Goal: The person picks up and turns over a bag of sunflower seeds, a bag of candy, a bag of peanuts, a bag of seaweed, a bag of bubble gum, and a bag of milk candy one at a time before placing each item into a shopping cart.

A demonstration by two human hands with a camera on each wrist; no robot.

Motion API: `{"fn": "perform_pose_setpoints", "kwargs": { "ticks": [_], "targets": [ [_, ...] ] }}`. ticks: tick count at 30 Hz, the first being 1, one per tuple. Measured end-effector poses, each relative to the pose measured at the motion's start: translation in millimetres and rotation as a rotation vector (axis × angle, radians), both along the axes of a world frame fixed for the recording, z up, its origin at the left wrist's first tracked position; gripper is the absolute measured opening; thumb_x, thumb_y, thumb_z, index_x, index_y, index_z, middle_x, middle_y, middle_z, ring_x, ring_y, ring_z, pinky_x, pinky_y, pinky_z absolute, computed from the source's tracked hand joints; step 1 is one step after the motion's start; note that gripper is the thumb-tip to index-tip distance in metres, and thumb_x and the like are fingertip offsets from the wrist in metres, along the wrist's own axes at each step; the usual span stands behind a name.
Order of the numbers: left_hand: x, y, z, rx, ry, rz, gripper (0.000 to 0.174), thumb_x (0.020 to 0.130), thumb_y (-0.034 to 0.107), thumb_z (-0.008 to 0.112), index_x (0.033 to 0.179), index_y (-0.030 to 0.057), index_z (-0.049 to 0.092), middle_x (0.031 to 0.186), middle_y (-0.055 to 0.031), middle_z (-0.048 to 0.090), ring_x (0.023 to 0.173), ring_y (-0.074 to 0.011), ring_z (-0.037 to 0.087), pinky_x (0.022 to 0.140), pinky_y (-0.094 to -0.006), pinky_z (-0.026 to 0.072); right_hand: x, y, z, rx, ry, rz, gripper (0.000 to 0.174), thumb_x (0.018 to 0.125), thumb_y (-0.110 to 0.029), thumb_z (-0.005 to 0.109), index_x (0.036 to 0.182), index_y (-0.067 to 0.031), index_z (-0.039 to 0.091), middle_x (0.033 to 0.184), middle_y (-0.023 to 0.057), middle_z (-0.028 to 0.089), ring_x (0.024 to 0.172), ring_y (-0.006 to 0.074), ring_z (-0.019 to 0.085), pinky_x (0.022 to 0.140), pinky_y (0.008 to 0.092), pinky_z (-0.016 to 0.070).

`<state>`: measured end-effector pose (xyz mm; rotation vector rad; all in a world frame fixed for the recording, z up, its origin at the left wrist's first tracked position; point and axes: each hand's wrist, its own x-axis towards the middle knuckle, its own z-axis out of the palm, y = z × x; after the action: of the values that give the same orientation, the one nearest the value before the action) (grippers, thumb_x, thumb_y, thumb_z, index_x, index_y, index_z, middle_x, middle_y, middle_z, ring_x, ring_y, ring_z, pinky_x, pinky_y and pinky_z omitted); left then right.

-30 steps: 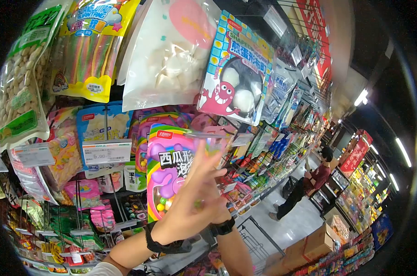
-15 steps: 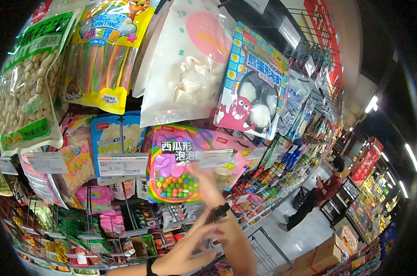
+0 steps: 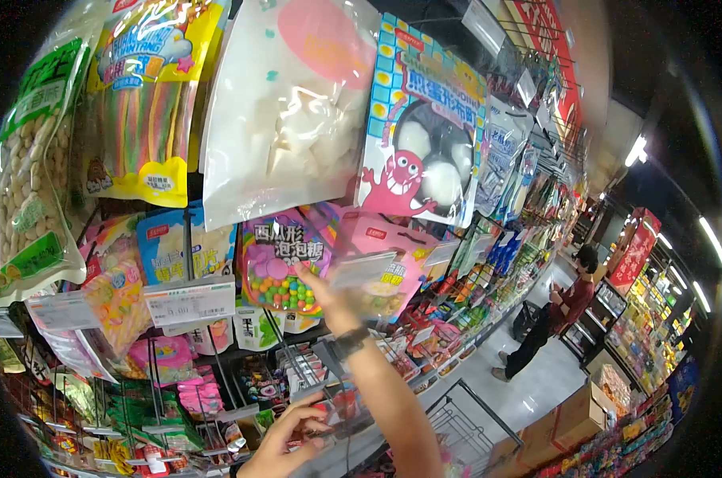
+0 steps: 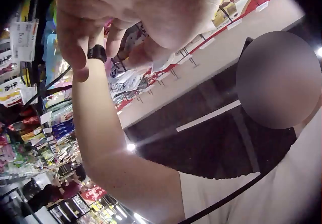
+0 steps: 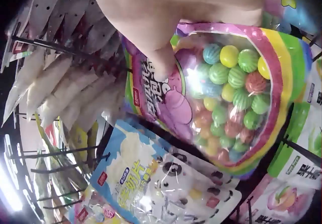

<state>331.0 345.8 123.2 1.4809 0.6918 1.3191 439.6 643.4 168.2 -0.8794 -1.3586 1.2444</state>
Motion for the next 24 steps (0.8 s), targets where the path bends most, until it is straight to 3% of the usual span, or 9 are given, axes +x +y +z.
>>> {"fn": "perform_pose_setpoints", "kwargs": {
  "ticks": [2, 3, 5, 6, 8, 9, 14, 22, 24],
  "targets": [
    [1, 3, -9, -0.029, -0.054, 0.013, 0.039, 0.093, 0.003, 0.063, 0.131, 0.0039, 0.056, 0.123, -0.0035, 0.058, 0.098, -0.0087, 0.059, 0.081, -0.0228, 0.0498, 7, -6, -14, 0.008, -0.029, -0.008, 0.061, 0.079, -0.057, 0.081, 0.097, -0.0004, 0.069, 0.095, 0.0035, 0.066, 0.088, 0.0137, 0.059, 0.079, 0.0303, 0.0464],
    [1, 4, -12, -0.027, -0.055, 0.012, 0.039, 0.092, 0.003, 0.064, 0.130, 0.0036, 0.056, 0.124, -0.0033, 0.058, 0.097, -0.0083, 0.058, 0.080, -0.0224, 0.0497, 15, 2, -31, 0.008, -0.091, -0.064, 0.061, 0.084, -0.048, 0.079, 0.112, 0.0045, 0.068, 0.107, 0.0079, 0.069, 0.101, 0.0144, 0.061, 0.093, 0.0292, 0.0450],
    [0, 6, -25, -0.025, 0.013, 0.012, 0.036, 0.092, 0.008, 0.068, 0.127, 0.0020, 0.062, 0.118, -0.0035, 0.062, 0.092, -0.0076, 0.058, 0.078, -0.0214, 0.0497, 19, -26, -31, 0.044, -0.125, -0.061, 0.056, 0.089, -0.039, 0.075, 0.121, 0.0050, 0.064, 0.116, 0.0109, 0.067, 0.109, 0.0160, 0.060, 0.099, 0.0302, 0.0433],
    [-3, 12, -35, -0.119, 0.013, -0.146, 0.040, 0.091, 0.000, 0.064, 0.130, -0.0002, 0.055, 0.135, -0.0113, 0.054, 0.111, -0.0194, 0.062, 0.089, -0.0308, 0.0520, 21, -48, -28, 0.054, -0.140, -0.064, 0.053, 0.092, -0.034, 0.073, 0.126, 0.0053, 0.061, 0.120, 0.0124, 0.066, 0.113, 0.0168, 0.060, 0.102, 0.0308, 0.0425],
    [-4, 12, -51, -0.043, 0.110, -0.110, 0.037, 0.090, 0.004, 0.066, 0.126, 0.0043, 0.059, 0.137, -0.0129, 0.057, 0.107, -0.0165, 0.065, 0.076, -0.0269, 0.0505, 37, -93, -31, 0.047, -0.047, 0.075, 0.050, 0.099, -0.021, 0.063, 0.141, 0.0015, 0.049, 0.138, 0.0143, 0.058, 0.127, 0.0181, 0.054, 0.109, 0.0319, 0.0393],
    [4, 7, -41, -0.109, 0.067, -0.031, 0.023, 0.090, 0.001, 0.065, 0.113, 0.0023, 0.064, 0.112, -0.0076, 0.066, 0.099, -0.0136, 0.065, 0.078, -0.0267, 0.0495, 52, -113, -34, 0.025, -0.046, 0.138, 0.051, 0.100, -0.022, 0.062, 0.143, 0.0009, 0.047, 0.141, 0.0148, 0.056, 0.129, 0.0182, 0.053, 0.110, 0.0324, 0.0383],
    [14, 8, -68, -0.251, -0.038, -0.063, 0.017, 0.093, 0.000, 0.060, 0.110, 0.0007, 0.062, 0.108, -0.0093, 0.068, 0.096, -0.0166, 0.065, 0.088, -0.0318, 0.0515, 147, -221, -76, -0.054, -0.042, 0.206, 0.047, 0.100, -0.015, 0.059, 0.143, 0.0017, 0.047, 0.144, 0.0139, 0.055, 0.133, 0.0213, 0.051, 0.114, 0.0359, 0.0374],
    [18, 16, -102, -0.391, 0.142, 0.070, 0.020, 0.098, 0.027, 0.061, 0.104, 0.0079, 0.062, 0.098, -0.0030, 0.067, 0.084, -0.0115, 0.059, 0.075, -0.0270, 0.0444, 381, -403, -259, -0.356, 0.433, -0.891, 0.037, 0.095, -0.013, 0.061, 0.130, -0.0018, 0.055, 0.123, 0.0111, 0.066, 0.109, 0.0196, 0.064, 0.093, 0.0302, 0.0492],
    [26, 11, -104, -0.441, 0.112, 0.078, 0.020, 0.098, 0.028, 0.060, 0.103, 0.0089, 0.062, 0.098, -0.0017, 0.066, 0.083, -0.0113, 0.059, 0.076, -0.0264, 0.0430, 422, -460, -327, -0.502, 0.477, -0.939, 0.035, 0.095, -0.020, 0.063, 0.126, -0.0054, 0.054, 0.119, 0.0125, 0.066, 0.103, 0.0224, 0.064, 0.091, 0.0350, 0.0518]
  ]
}}
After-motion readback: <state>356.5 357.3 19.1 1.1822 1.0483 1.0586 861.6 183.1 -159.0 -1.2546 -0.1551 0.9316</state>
